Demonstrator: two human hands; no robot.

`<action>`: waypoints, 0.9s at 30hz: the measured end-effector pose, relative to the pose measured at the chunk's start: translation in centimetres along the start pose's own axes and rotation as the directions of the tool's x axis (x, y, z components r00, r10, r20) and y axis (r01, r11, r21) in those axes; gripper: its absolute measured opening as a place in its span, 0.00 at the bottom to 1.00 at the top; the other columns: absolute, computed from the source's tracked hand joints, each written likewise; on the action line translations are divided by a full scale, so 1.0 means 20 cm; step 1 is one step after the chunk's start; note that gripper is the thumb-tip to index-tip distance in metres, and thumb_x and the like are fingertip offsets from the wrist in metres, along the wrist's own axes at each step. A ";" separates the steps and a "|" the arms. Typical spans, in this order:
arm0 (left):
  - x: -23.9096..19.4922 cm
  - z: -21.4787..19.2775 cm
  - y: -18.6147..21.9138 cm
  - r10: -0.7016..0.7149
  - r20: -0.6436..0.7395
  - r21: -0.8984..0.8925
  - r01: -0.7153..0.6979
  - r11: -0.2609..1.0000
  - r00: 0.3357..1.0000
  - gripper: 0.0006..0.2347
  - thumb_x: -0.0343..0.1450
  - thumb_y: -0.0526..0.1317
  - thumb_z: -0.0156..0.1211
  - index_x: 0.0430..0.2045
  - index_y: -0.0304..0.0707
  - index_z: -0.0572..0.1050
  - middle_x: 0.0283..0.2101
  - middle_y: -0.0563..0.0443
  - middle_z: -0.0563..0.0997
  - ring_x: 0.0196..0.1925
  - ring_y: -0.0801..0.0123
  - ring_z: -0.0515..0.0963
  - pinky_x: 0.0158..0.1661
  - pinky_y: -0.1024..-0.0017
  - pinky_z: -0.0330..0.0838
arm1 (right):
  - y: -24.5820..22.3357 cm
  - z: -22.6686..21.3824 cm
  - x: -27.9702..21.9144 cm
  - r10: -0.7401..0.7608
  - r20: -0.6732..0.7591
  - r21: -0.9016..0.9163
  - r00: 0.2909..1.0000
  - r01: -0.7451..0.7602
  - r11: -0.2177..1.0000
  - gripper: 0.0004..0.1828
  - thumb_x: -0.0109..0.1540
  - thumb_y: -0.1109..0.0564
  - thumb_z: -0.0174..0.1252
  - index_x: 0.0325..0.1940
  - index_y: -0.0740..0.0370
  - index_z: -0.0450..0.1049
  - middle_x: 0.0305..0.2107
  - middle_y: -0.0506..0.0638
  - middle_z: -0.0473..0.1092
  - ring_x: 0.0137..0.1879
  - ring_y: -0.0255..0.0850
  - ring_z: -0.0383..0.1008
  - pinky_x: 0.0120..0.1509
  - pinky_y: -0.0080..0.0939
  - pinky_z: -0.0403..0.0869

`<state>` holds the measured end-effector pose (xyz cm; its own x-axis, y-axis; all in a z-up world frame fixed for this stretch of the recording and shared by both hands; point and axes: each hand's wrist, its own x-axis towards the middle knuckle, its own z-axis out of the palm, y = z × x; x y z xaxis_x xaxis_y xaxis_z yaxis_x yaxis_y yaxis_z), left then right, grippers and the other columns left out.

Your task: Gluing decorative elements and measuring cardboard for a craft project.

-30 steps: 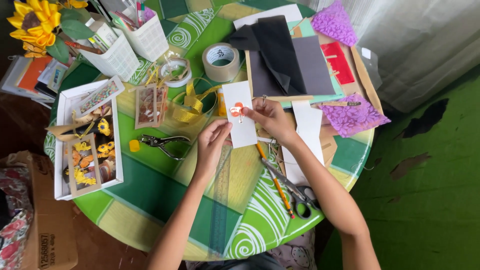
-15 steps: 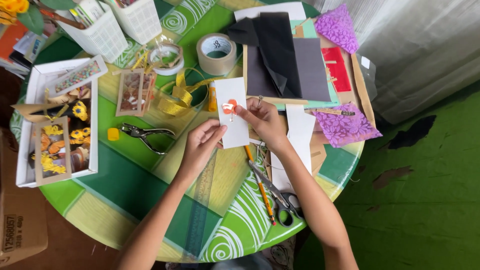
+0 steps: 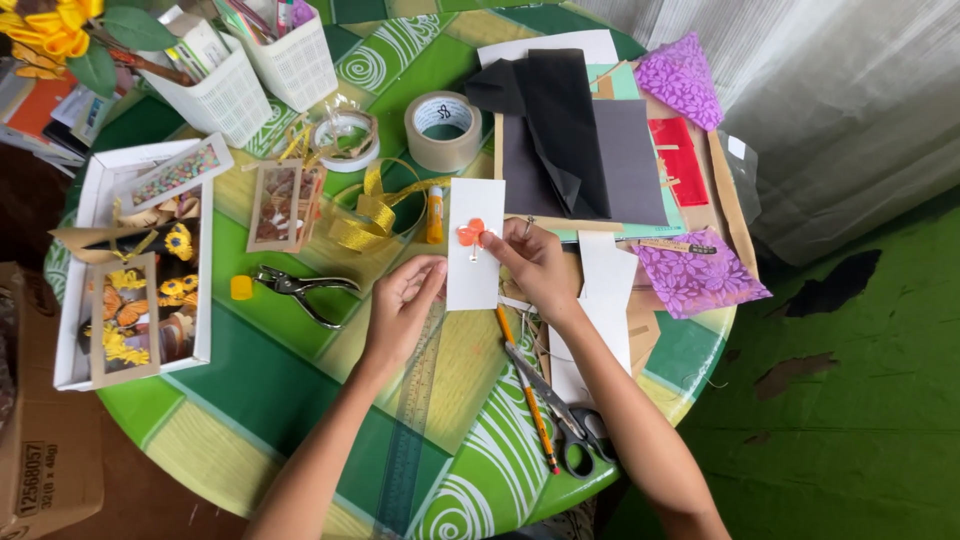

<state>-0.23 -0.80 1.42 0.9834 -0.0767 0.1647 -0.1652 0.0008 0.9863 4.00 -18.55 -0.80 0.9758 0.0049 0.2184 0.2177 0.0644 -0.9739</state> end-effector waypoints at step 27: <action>0.00 -0.01 0.02 -0.057 0.070 -0.093 0.063 0.994 0.996 0.08 0.71 0.38 0.54 0.39 0.35 0.74 0.30 0.49 0.78 0.31 0.75 0.74 0.32 0.74 0.77 | -0.09 0.05 -0.03 -0.047 0.073 -0.008 0.996 0.047 0.999 0.09 0.59 0.61 0.60 0.25 0.66 0.72 0.19 0.51 0.71 0.26 0.33 0.68 0.34 0.30 0.70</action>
<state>-0.37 -0.62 1.71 0.9835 -0.1459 0.1071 -0.0948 0.0885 0.9916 3.08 -17.61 0.85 0.9606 0.0748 0.2677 0.2639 0.0566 -0.9629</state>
